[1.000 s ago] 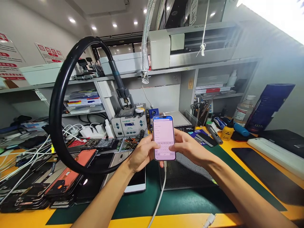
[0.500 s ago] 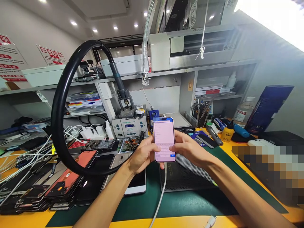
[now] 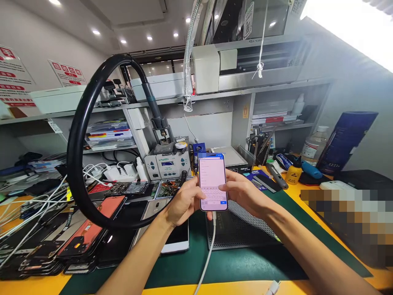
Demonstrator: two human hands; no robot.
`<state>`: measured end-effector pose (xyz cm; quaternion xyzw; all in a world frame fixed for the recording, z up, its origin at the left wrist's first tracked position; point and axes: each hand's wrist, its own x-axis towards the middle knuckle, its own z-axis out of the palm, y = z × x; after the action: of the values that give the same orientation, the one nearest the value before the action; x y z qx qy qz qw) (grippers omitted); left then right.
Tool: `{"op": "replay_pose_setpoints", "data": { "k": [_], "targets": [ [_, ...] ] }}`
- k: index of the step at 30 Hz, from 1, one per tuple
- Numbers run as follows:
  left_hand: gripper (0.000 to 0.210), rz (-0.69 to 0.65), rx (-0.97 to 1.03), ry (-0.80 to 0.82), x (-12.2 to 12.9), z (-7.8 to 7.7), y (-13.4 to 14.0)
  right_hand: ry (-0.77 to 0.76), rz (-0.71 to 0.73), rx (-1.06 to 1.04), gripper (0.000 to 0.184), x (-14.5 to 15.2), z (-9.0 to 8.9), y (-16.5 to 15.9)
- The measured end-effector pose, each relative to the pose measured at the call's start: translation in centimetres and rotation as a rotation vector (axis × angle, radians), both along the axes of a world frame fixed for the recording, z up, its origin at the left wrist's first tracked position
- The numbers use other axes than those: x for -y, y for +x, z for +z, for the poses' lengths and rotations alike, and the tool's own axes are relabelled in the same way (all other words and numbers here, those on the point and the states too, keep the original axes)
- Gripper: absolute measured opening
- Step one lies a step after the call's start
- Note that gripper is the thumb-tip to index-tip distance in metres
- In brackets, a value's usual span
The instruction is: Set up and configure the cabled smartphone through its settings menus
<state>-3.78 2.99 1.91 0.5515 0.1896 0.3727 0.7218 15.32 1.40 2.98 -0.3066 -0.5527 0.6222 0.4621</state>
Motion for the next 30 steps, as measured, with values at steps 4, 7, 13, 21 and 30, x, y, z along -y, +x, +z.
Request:
{"op": "replay_pose_setpoints", "data": {
  "k": [4,7,13,21,30],
  "targets": [
    [0.044,-0.003,-0.003,0.002,0.08,0.07,-0.06,-0.015,-0.007,-0.004,0.043,0.09,0.1,-0.06],
    [0.043,-0.001,-0.019,0.003,0.1,0.17,-0.1,-0.017,0.008,-0.026,0.042,0.08,0.1,-0.11],
    [0.044,-0.004,-0.037,0.013,0.11,0.26,-0.06,0.003,0.04,-0.051,0.036,-0.04,0.02,-0.04],
    [0.044,-0.004,-0.021,0.023,0.17,0.34,-0.01,-0.017,0.046,-0.069,0.035,0.02,0.03,0.05],
    [0.046,-0.025,0.019,0.011,-0.07,-0.04,0.03,-0.023,0.041,-0.086,0.034,0.03,0.0,-0.02]
  ]
}}
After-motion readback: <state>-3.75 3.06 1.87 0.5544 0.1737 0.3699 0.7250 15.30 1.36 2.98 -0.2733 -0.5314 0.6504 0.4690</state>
